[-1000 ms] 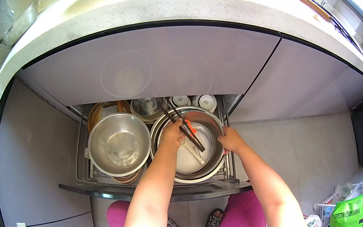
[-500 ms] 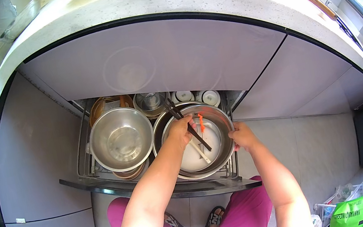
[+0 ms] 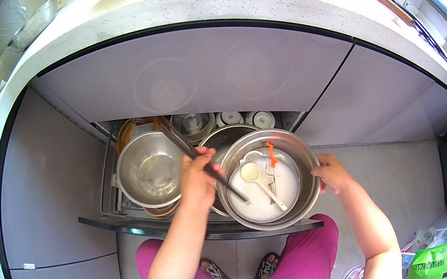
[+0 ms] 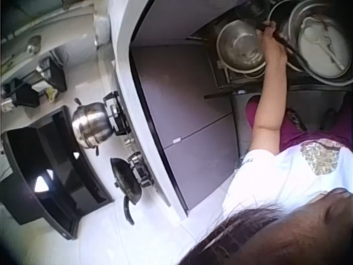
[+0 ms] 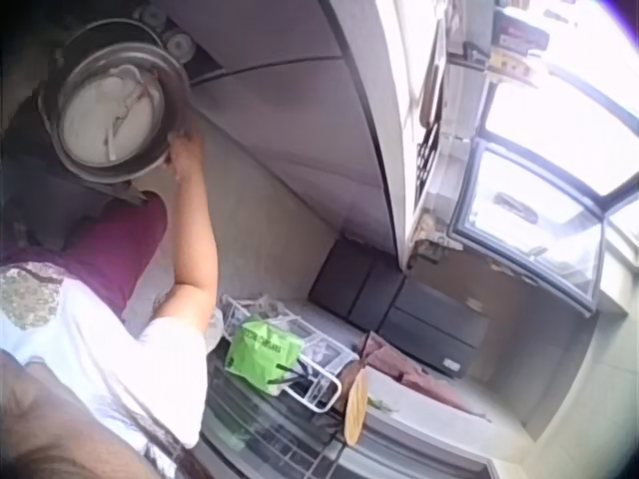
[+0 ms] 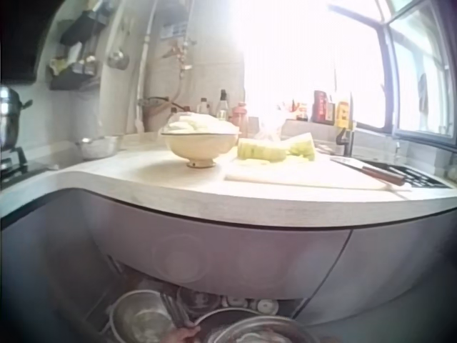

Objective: The person chops a large white vegetable into cubes on a cutting board using a cleaver and transfers the pieces into a bowl. They then open a drawer to retrieve a metal bowl and place it on the counter.

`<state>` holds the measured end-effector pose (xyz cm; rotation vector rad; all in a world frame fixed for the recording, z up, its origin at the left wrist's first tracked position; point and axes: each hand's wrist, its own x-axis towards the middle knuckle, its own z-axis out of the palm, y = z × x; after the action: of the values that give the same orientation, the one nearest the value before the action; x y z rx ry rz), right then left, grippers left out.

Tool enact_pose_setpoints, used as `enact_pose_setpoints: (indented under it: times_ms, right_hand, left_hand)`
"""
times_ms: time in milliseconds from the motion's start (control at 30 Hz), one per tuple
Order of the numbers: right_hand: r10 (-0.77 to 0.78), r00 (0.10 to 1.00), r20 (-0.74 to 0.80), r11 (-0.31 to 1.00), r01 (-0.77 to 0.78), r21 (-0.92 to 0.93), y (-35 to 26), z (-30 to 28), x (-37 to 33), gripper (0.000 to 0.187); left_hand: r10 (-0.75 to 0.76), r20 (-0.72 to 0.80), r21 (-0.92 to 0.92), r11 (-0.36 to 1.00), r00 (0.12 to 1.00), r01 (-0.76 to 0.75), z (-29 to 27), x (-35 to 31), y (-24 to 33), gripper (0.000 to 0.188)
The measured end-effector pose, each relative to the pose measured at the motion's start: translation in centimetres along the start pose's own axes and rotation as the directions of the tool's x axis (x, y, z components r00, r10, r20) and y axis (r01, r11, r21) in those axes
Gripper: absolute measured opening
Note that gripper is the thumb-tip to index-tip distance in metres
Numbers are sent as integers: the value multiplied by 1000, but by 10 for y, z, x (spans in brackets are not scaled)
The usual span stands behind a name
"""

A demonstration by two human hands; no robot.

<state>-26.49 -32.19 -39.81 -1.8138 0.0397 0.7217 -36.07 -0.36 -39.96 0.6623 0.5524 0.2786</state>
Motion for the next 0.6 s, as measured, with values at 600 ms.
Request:
enact_pose_setpoints:
  times_ms: [600]
  right_hand:
    - [-35,983,180,981,0,193,-51,77,-24,23]
  left_hand:
    - [-57,-165,595,790,985,145,-66,-54,71,40]
